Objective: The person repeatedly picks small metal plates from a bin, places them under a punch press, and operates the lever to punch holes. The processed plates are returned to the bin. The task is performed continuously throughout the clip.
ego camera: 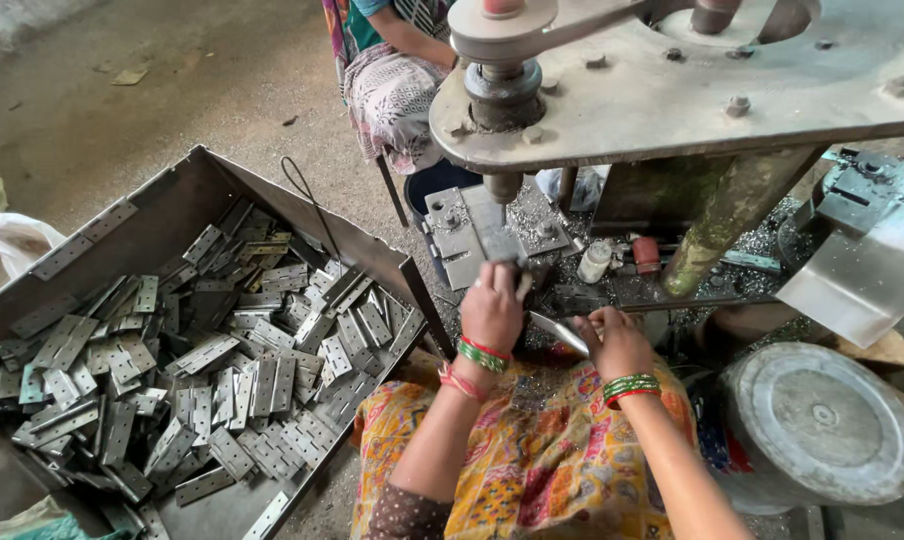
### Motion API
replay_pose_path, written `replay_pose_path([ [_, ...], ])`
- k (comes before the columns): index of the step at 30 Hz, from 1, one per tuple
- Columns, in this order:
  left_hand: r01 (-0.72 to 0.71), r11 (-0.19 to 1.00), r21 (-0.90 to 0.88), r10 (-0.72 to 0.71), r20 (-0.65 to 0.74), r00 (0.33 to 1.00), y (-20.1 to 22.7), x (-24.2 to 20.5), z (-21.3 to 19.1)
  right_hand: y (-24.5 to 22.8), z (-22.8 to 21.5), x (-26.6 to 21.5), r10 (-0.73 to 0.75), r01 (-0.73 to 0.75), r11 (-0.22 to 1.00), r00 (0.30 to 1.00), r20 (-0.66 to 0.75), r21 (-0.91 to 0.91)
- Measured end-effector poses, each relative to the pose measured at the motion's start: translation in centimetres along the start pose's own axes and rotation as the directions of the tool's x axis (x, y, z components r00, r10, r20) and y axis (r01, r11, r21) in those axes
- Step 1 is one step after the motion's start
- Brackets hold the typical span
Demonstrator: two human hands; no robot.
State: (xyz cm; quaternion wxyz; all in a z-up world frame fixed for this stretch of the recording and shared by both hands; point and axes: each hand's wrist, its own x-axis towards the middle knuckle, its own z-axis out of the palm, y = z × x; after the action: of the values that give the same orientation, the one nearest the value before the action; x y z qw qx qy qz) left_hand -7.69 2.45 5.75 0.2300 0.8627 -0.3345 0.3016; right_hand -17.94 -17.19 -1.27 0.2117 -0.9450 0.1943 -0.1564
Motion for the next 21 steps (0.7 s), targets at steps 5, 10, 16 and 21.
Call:
replay_pose_path([
  [5,0.043,0.981,0.191,0.002,-0.230,0.973,-2.0,3.0,0.9,-0.1,0.1,-0.1,-0.052,0.051,0.998,0.997,-0.056,-0.021],
  [10,0.214,0.956,0.199,-0.280,0.419,0.864,-4.0,2.2,4.6,-0.2,-0.2,-0.1,0.017,-0.017,1.000,1.000,0.018,-0.026],
  [16,0.301,0.864,0.403,-0.412,0.223,0.883,-7.1,0.6,3.6,-0.4,0.1,-0.6,0.003,-0.004,1.000,1.000,-0.013,-0.024],
  [21,0.157,0.918,0.364,-0.321,0.452,0.832,-5.1,1.2,3.0,-0.7,-0.5,0.1,0.030,-0.027,0.998,0.998,0.057,-0.060],
])
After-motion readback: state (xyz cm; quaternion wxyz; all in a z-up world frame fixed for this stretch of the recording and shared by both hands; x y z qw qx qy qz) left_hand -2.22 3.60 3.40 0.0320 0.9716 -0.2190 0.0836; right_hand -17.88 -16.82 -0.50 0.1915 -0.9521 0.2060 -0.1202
